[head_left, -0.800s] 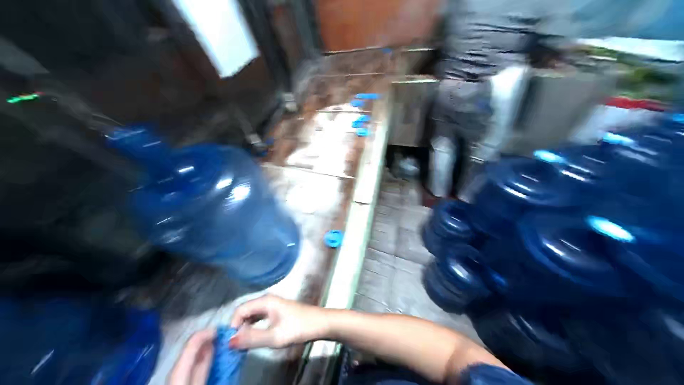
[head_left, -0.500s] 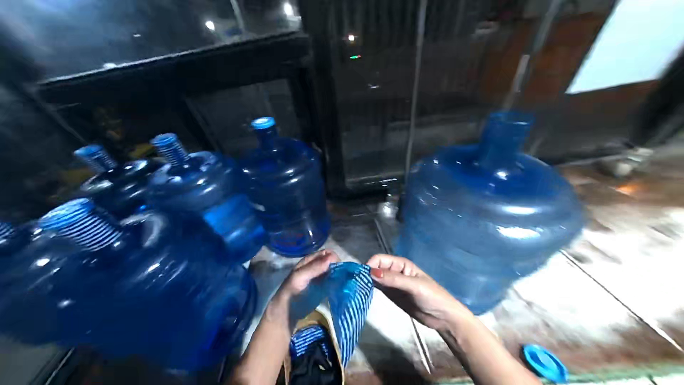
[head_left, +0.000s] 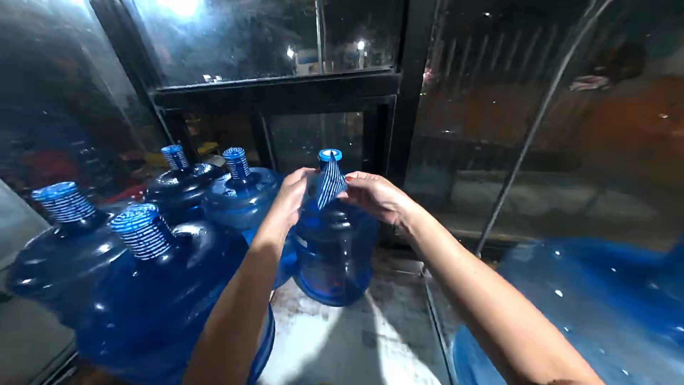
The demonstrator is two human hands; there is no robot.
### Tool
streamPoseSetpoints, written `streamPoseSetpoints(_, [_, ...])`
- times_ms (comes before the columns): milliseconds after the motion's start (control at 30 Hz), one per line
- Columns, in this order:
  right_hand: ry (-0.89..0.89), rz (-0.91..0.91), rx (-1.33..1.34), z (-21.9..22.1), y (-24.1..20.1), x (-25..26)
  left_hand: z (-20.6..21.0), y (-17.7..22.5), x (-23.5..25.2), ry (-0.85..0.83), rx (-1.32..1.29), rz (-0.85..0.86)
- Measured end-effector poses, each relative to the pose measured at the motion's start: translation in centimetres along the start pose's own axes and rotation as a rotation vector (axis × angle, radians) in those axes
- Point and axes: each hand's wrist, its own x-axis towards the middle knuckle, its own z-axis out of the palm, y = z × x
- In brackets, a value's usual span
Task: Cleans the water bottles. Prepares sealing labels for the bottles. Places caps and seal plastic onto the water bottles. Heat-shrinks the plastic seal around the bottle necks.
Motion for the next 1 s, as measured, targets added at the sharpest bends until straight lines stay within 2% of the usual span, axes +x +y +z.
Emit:
streamPoseSetpoints(100, [0.136,-0.018,-0.163,-1.0,-0.8,4.8,0.5,0.0,5.7,0.082,0.219,0.002])
streamPoseSetpoints(200, [0.238,0.0,-0.277,-1.8,-1.1,8.5,0.4,-0.1,9.9,0.054,0.364,-0.036])
streamPoseSetpoints(300, [0.293,0.115,-0.276,-2.6,-0.9,11.7,0.9,0.6,12.8,0.05,0.458,-0.23])
streamPoseSetpoints(400, [0.184,0.287,-0.241,-3.5,-1.1,13.8,0.6,0.1,14.5,0.013,0.254,-0.473])
streamPoseSetpoints(500, [0.111,0.287,-0.237,-3.9,-0.5,13.7,0.2,-1.4,13.7,-0.004,0.073,-0.585])
streamPoseSetpoints(567, [0.155,0.239,-0.29,-3.8,-0.1,13.4,0.3,-2.1,12.3,0.01,0.128,-0.534])
streamPoseSetpoints(667, [0.142,0.053,-0.402,-4.1,0.6,12.5,0.4,-2.3,10.4,0.024,0.48,-0.381])
streamPoseSetpoints(733, [0.043,-0.115,-0.449,-4.7,0.8,11.8,0.1,-2.9,9.8,0.116,0.617,-0.264])
streamPoseSetpoints(833, [-0.123,-0.154,-0.445,-3.7,0.3,11.1,0.3,-2.7,8.9,0.188,0.57,-0.078])
streamPoseSetpoints(900, [-0.053,-0.198,-0.479,-2.3,1.1,11.2,1.3,-2.3,8.1,0.11,0.518,0.033])
streamPoseSetpoints(1000, [0.073,-0.324,-0.57,-1.8,4.1,11.8,2.8,-3.0,7.3,0.013,0.587,0.063])
